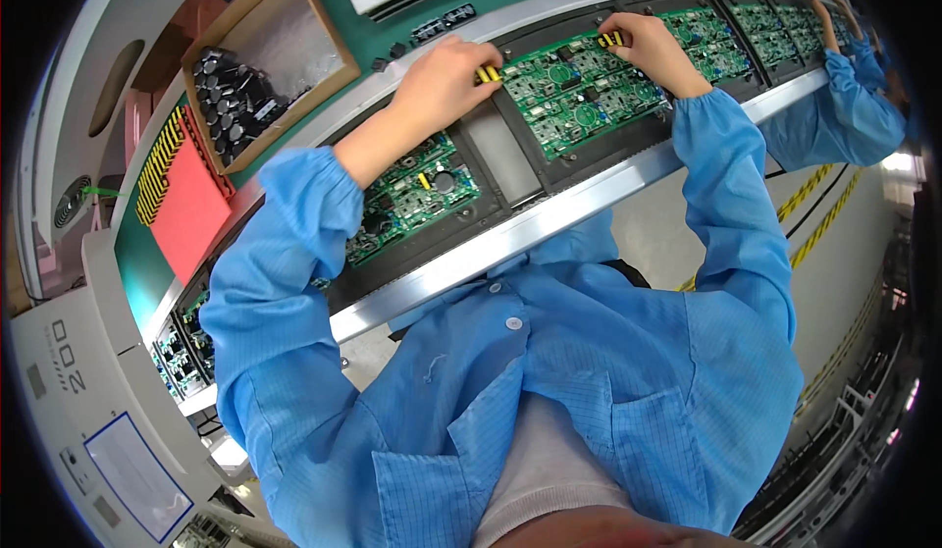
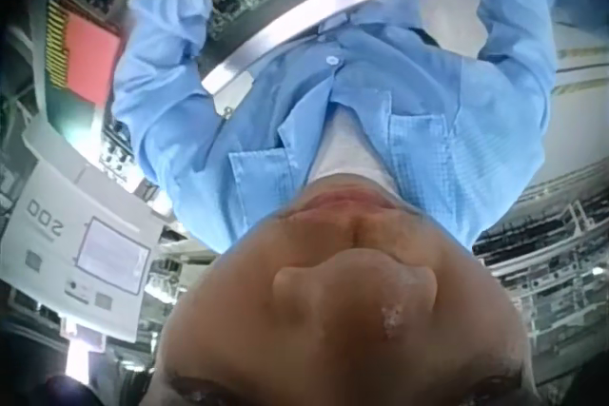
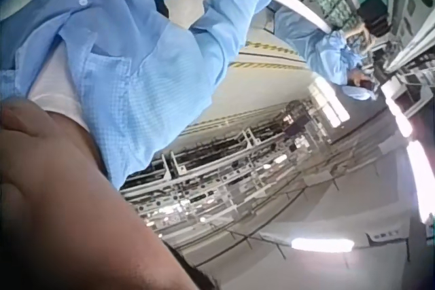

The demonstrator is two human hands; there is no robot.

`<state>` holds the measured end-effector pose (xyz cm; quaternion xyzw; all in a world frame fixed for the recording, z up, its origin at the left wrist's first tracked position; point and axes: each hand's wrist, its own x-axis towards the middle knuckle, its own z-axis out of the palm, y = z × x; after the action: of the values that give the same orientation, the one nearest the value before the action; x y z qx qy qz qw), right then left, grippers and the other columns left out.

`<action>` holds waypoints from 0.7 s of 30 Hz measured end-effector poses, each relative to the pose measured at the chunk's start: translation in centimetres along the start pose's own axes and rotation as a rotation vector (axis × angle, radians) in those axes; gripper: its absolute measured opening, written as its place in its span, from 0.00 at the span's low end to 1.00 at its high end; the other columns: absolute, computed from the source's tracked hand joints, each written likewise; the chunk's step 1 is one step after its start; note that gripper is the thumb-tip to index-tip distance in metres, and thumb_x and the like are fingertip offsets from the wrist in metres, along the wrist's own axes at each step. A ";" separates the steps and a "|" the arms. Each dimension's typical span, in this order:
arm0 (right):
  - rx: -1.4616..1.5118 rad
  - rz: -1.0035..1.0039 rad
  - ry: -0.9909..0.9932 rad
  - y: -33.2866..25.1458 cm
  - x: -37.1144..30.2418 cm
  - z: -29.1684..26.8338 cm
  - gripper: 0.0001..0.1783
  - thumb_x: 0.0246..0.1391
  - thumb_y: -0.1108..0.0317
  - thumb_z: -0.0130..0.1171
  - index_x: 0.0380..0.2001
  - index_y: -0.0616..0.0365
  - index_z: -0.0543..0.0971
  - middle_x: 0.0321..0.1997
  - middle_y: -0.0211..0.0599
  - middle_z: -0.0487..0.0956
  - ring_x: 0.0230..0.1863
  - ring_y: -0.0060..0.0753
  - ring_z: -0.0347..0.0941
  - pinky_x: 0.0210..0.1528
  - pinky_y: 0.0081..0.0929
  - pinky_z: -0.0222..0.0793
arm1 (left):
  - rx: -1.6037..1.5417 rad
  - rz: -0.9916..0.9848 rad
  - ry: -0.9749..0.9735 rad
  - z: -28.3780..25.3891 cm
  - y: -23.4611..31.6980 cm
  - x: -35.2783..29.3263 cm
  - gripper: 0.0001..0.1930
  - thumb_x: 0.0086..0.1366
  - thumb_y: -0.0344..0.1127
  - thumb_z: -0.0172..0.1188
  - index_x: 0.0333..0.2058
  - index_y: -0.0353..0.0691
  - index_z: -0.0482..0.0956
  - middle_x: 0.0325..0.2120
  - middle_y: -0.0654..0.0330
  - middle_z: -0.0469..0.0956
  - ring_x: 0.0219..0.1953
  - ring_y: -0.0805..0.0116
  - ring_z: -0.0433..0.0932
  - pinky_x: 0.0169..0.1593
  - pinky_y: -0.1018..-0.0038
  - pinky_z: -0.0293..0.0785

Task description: Assembling and inspecting electronic components on printed circuit boards on a manufacturing assembly line.

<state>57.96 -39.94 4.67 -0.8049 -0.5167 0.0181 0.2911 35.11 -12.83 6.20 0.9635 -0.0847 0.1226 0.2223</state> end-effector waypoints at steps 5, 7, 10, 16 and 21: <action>-0.045 -0.062 -0.021 0.9 0.0 0.5 0.15 0.52 0.77 0.68 0.45 0.60 0.83 0.28 0.42 0.80 0.29 0.37 0.75 0.34 0.33 0.72 | 0.078 -0.004 -0.051 2.7 1.2 3.5 0.12 0.60 0.38 0.70 0.42 0.46 0.84 0.32 0.59 0.84 0.42 0.57 0.80 0.44 0.61 0.79; -0.064 -0.031 -0.053 1.1 0.0 0.4 0.16 0.51 0.77 0.68 0.45 0.60 0.82 0.33 0.43 0.83 0.33 0.40 0.79 0.37 0.33 0.75 | 0.094 0.006 -0.046 3.2 1.3 4.2 0.12 0.61 0.40 0.70 0.43 0.47 0.84 0.31 0.59 0.84 0.42 0.58 0.80 0.44 0.61 0.80; -0.079 -0.082 -0.011 1.6 -0.2 0.8 0.16 0.50 0.77 0.69 0.45 0.62 0.82 0.39 0.46 0.84 0.39 0.48 0.82 0.43 0.37 0.78 | 0.105 0.010 -0.059 4.1 1.2 4.7 0.11 0.61 0.41 0.69 0.42 0.48 0.85 0.31 0.59 0.84 0.42 0.58 0.80 0.44 0.62 0.80; -0.130 -0.105 -0.046 0.2 0.5 -0.2 0.14 0.48 0.77 0.67 0.41 0.61 0.83 0.38 0.46 0.83 0.41 0.48 0.80 0.44 0.38 0.76 | 0.145 0.008 -0.079 4.7 1.1 5.2 0.12 0.60 0.40 0.70 0.43 0.47 0.86 0.32 0.58 0.84 0.43 0.59 0.80 0.45 0.63 0.80; -0.077 -0.068 -0.073 -0.8 0.7 -1.2 0.12 0.45 0.76 0.65 0.37 0.61 0.83 0.37 0.51 0.82 0.43 0.57 0.79 0.48 0.46 0.75 | 0.191 0.039 -0.105 4.7 1.5 5.5 0.12 0.59 0.40 0.70 0.41 0.46 0.86 0.32 0.59 0.85 0.44 0.58 0.80 0.47 0.61 0.81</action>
<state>57.99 -39.69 6.24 -0.7964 -0.5542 0.0177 0.2414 40.98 -16.90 4.22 0.9836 -0.1031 0.0838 0.1220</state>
